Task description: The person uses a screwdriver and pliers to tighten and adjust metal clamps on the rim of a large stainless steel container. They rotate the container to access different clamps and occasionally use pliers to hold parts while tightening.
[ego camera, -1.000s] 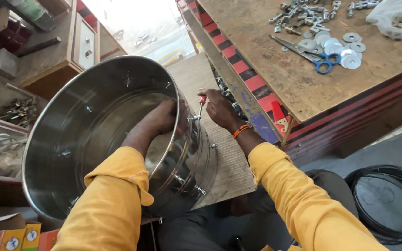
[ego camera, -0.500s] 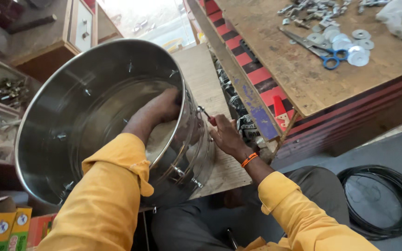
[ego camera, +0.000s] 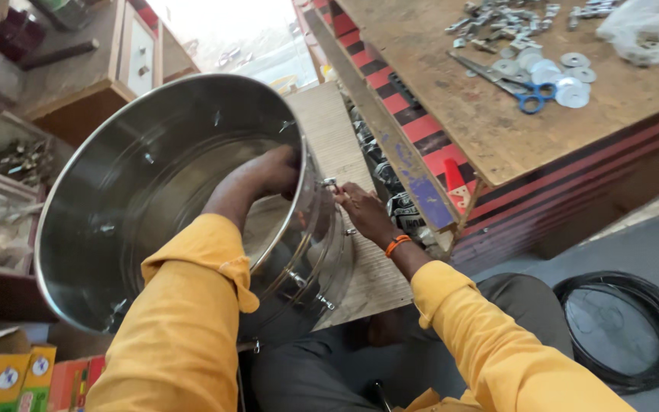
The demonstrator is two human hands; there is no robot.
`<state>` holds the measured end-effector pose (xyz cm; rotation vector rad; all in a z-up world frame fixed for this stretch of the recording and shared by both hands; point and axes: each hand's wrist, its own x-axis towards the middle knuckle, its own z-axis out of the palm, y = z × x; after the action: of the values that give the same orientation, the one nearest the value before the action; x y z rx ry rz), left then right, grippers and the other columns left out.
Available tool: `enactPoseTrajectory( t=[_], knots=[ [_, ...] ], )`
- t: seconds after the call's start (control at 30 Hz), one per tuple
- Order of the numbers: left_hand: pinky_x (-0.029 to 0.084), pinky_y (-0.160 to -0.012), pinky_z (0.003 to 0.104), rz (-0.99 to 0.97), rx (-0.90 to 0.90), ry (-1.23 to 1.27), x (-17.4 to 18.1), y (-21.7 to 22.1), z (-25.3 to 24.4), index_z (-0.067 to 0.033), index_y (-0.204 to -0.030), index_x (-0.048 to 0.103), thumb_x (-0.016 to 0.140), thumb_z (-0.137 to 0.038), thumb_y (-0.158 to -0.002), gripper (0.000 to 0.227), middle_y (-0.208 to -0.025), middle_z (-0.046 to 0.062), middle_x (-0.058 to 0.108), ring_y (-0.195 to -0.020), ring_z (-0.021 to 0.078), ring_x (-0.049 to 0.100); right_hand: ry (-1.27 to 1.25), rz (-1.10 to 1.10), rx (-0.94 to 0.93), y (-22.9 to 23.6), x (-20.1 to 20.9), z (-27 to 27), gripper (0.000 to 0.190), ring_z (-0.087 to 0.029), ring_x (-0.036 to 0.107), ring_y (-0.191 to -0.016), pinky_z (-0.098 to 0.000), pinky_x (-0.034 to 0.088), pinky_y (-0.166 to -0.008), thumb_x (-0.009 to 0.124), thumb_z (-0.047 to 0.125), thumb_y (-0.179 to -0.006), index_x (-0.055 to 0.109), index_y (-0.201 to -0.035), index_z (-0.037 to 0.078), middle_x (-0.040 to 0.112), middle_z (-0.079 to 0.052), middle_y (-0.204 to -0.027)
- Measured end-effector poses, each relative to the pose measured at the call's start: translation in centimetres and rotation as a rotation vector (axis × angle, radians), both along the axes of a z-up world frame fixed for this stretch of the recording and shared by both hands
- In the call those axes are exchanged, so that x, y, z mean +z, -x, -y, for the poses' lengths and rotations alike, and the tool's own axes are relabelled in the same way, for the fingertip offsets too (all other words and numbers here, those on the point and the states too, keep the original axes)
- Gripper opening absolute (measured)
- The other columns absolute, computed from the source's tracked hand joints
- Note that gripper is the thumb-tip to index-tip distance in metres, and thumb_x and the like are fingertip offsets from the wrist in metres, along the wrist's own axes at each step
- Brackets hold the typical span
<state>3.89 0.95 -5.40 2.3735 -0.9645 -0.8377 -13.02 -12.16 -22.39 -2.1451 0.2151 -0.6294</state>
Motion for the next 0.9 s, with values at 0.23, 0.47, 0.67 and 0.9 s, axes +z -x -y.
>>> enactPoseTrajectory(
  t=[0.23,0.47,0.67,0.9],
  knots=[
    [0.052,-0.065,0.039,-0.399,0.15,0.295,7.5,1.5,-1.9,0.0062,-0.109,0.073,0.046,-0.063,-0.103,0.074,-0.096,0.018,0.076,-0.072,0.0264,0.065,-0.184,-0.002,-0.054,1.8,0.9,-1.1,0.032,-0.032,0.07,-0.081,-0.0414,0.052,-0.072,0.048,0.036,-0.106,0.064,-0.11,0.008,0.069,-0.015,-0.088],
    [0.051,-0.094,0.044,0.206,-0.069,-0.127,8.6,7.8,0.5,0.0051,-0.11,0.073,0.062,-0.05,-0.082,0.062,-0.112,0.026,0.07,-0.108,0.0376,0.069,-0.001,0.025,-0.077,2.5,1.8,-1.2,0.033,-0.039,0.066,-0.082,-0.0474,0.05,-0.076,0.05,0.034,-0.103,0.066,-0.108,0.005,0.071,-0.015,-0.089],
    [0.053,-0.088,0.043,0.1,0.093,-0.028,8.8,7.9,1.1,0.0066,-0.105,0.073,0.058,-0.034,-0.081,0.05,-0.101,0.027,0.076,-0.096,0.0351,0.075,0.113,0.048,-0.115,1.7,1.2,-1.0,0.031,-0.043,0.065,-0.087,-0.05,0.051,-0.08,0.051,0.032,-0.106,0.067,-0.102,0.006,0.071,-0.017,-0.096],
    [0.053,-0.09,0.041,0.098,0.16,0.049,7.6,6.9,2.0,0.0068,-0.108,0.071,0.062,-0.032,-0.08,0.049,-0.103,0.025,0.074,-0.099,0.0329,0.073,0.115,-0.13,-0.1,4.7,2.5,-2.7,0.04,-0.039,0.069,-0.083,-0.0494,0.053,-0.074,0.045,0.036,-0.106,0.071,-0.095,0.007,0.072,-0.016,-0.087]
  ],
)
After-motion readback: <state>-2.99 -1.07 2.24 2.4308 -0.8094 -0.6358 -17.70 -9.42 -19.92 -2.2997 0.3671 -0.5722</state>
